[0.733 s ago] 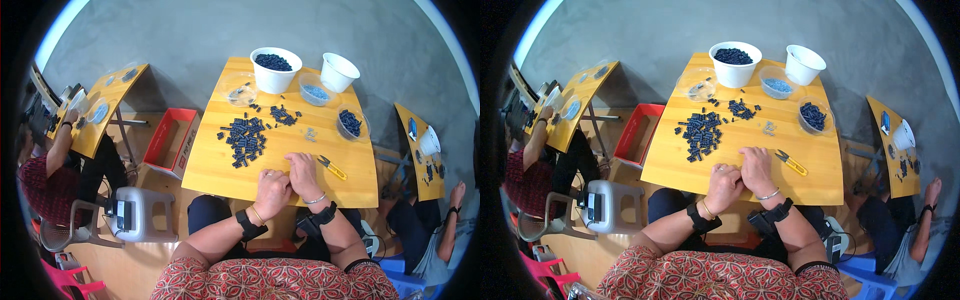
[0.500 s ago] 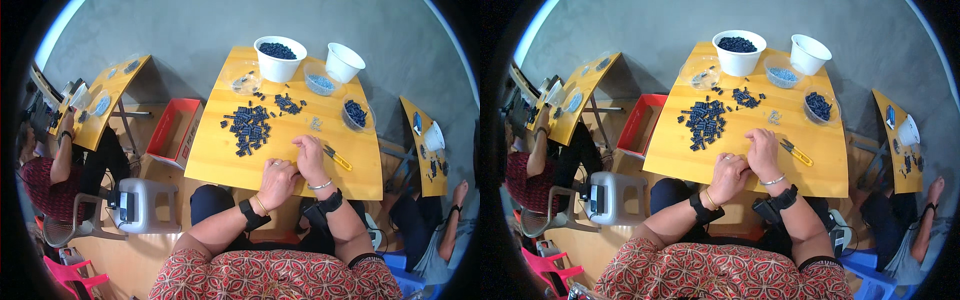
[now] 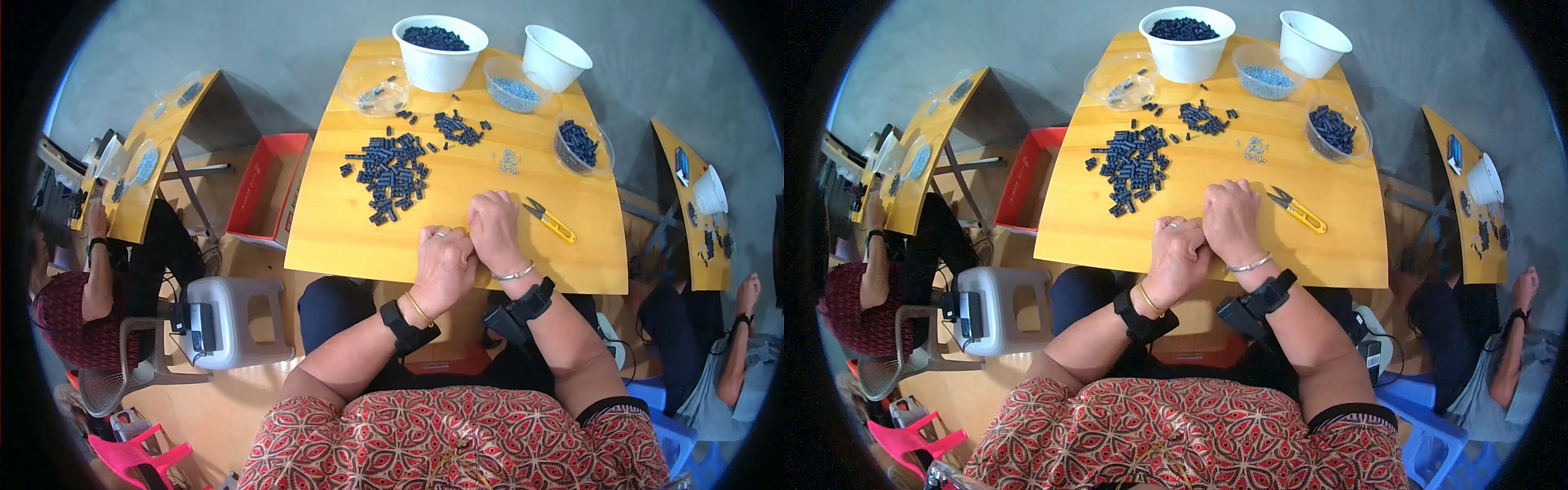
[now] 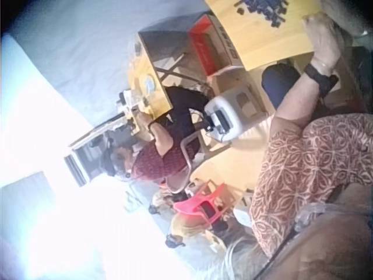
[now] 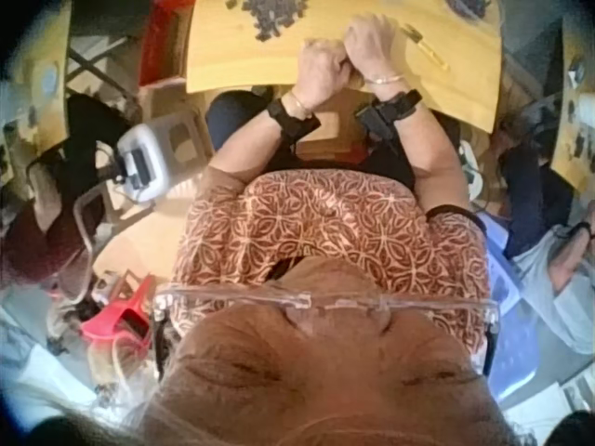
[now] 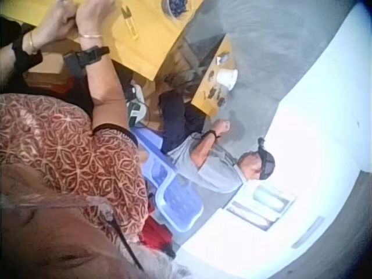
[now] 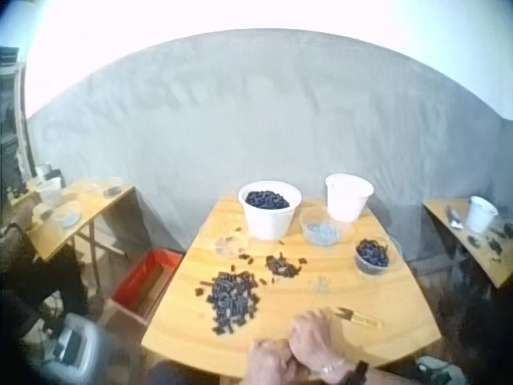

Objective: The worker is manually assembling small blue and black plastic components, fitting them together and using snips to trim excess material.

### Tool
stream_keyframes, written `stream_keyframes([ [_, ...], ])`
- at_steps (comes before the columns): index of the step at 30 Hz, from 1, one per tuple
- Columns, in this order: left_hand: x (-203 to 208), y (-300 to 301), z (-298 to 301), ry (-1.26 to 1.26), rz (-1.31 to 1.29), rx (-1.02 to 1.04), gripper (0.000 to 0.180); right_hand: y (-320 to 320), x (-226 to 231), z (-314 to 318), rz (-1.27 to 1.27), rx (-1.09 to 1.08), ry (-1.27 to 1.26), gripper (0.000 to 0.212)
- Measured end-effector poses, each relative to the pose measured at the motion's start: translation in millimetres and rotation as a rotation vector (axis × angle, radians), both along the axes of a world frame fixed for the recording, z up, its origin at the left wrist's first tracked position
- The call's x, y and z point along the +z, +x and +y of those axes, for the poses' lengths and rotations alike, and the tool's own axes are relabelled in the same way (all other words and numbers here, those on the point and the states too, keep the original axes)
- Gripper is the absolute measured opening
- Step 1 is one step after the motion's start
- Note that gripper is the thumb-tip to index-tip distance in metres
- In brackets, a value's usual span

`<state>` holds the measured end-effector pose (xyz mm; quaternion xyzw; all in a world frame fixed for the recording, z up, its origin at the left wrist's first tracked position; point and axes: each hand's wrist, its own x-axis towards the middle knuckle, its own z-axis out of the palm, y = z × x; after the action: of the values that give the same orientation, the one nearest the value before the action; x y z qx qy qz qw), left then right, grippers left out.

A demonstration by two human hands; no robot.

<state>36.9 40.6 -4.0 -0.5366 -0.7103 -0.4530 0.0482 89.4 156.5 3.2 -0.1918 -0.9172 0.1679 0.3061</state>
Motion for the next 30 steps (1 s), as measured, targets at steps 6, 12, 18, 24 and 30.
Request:
stream_keyframes([
  [6, 3, 2, -1, 0.035, 0.008, -0.021, 0.009, 5, 1, 0, -0.019, 0.001, 0.027, 0.006],
  [12, 4, -2, -2, 0.015, -0.005, -0.003, 0.006, -7, -1, 5, -0.02, -0.002, 0.016, 0.005],
  [18, 17, -12, -10, 0.336, -1.288, -0.137, 0.009, 22, 29, -15, 0.26, 0.154, -0.618, 0.005],
  [24, 25, -12, -20, 0.43, -1.684, -0.278, 0.01, 20, 42, -47, 0.233, 0.267, -0.231, 0.013],
  [30, 22, -15, -24, 0.411, -1.76, -0.409, 0.015, 17, 38, -39, 0.242, 0.262, -0.179, 0.012],
])
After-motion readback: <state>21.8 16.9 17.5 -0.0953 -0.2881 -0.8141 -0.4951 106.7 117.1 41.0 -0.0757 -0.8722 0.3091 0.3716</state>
